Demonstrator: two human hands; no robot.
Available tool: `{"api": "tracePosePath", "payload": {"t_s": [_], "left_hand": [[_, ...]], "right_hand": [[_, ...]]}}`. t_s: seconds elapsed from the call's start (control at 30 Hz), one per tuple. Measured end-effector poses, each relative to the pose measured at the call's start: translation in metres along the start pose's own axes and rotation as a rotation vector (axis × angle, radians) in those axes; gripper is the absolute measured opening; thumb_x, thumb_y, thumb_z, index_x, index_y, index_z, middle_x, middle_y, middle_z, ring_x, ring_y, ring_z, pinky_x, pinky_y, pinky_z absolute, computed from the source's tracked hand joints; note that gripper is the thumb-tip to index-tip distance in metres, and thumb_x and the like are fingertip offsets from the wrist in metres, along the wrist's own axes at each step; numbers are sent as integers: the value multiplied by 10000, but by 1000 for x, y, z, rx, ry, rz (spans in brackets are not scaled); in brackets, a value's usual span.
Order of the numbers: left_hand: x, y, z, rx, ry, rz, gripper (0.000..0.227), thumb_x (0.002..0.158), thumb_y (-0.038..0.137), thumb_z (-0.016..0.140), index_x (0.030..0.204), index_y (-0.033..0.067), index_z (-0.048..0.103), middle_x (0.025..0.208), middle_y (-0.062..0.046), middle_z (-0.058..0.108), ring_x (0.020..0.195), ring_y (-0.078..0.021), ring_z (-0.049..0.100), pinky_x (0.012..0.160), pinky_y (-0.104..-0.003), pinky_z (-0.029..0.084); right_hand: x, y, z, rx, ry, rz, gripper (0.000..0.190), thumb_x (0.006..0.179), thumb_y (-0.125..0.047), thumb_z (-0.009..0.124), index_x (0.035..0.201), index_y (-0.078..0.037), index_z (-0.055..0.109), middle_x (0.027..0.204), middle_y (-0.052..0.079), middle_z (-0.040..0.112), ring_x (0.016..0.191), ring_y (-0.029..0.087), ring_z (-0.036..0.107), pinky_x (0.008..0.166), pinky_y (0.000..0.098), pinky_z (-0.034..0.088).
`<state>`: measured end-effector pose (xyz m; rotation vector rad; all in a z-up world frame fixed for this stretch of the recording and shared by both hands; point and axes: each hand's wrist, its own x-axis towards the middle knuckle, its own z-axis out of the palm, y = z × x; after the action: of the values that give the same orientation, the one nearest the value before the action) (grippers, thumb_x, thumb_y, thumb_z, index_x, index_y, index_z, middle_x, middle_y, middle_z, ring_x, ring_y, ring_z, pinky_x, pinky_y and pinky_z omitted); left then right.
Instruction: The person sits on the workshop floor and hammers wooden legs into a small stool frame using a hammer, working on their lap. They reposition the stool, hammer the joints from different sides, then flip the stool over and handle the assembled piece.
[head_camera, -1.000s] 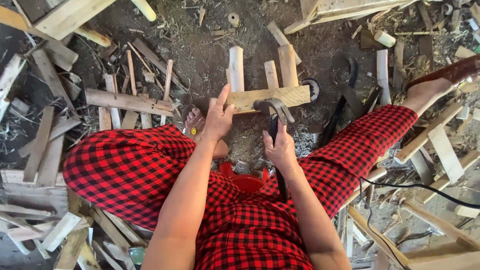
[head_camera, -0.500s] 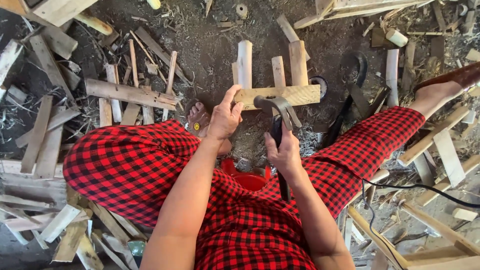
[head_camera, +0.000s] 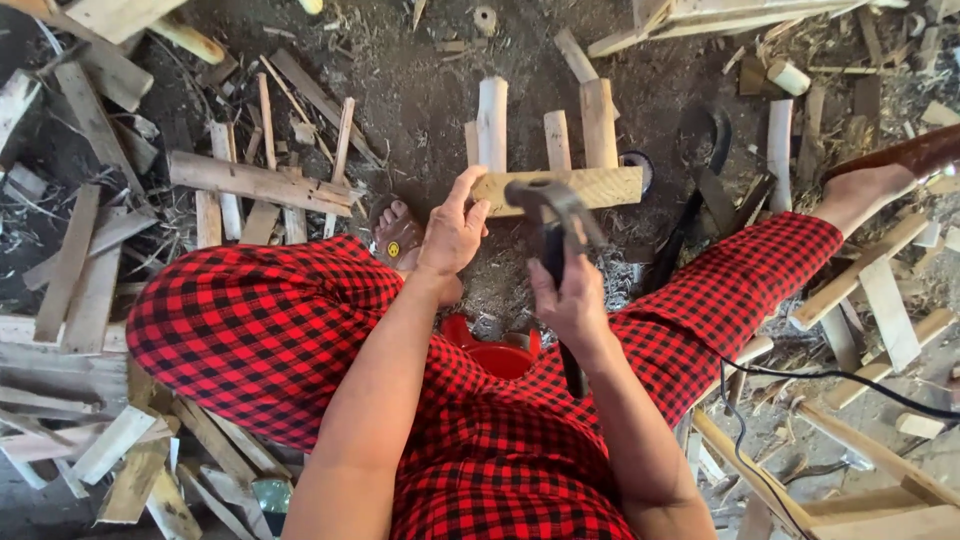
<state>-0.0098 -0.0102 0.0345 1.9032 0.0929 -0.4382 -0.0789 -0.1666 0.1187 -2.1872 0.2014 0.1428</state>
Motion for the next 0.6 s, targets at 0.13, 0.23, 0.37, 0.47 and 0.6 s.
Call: {"api": "tracePosePath", "payload": {"t_s": [0.13, 0.23, 0.37, 0.47, 0.6], "left_hand": [[-2, 2, -3, 3, 1, -13, 418, 908, 234, 512, 1310, 336, 461, 559, 8, 615, 638, -204, 672, 680, -360, 530], [0, 2, -3, -8, -13, -15, 414, 900, 254, 512, 1304, 320, 455, 562, -5, 611, 674, -227, 676, 696, -384, 523], [1, -2, 1, 24, -11, -11, 415, 901, 248, 516, 1302, 338, 460, 561, 14, 617, 659, -208, 677, 688, -363, 530], [-1, 0, 0, 34, -5, -34, 415, 906, 229, 518, 1303, 336, 463, 566, 14, 618, 658, -204, 673, 693, -358, 529], [1, 1, -1, 19, -28, -54, 420, 914, 255, 501, 1320, 347, 440, 591, -2, 628, 698, -216, 677, 736, -380, 525]], "right_hand": [[0, 17, 4, 4, 67, 29, 601, 860, -222, 581, 1376, -31, 338, 893, 321, 621, 813, 497, 621, 598, 549, 502], [9, 14, 6, -48, -105, 29, 633, 871, -221, 539, 1426, -90, 264, 944, 329, 621, 860, 517, 605, 660, 593, 504], [4, 12, -3, -51, 19, -102, 625, 836, -163, 614, 1389, -53, 344, 913, 329, 622, 832, 498, 618, 618, 568, 512], [-1, 15, -5, -60, 115, -222, 622, 833, -159, 642, 1367, 0, 363, 858, 313, 621, 772, 478, 632, 568, 529, 514], [10, -13, 0, -131, -119, 149, 710, 843, -237, 610, 1432, -128, 227, 964, 314, 630, 854, 491, 631, 679, 589, 534]]}}
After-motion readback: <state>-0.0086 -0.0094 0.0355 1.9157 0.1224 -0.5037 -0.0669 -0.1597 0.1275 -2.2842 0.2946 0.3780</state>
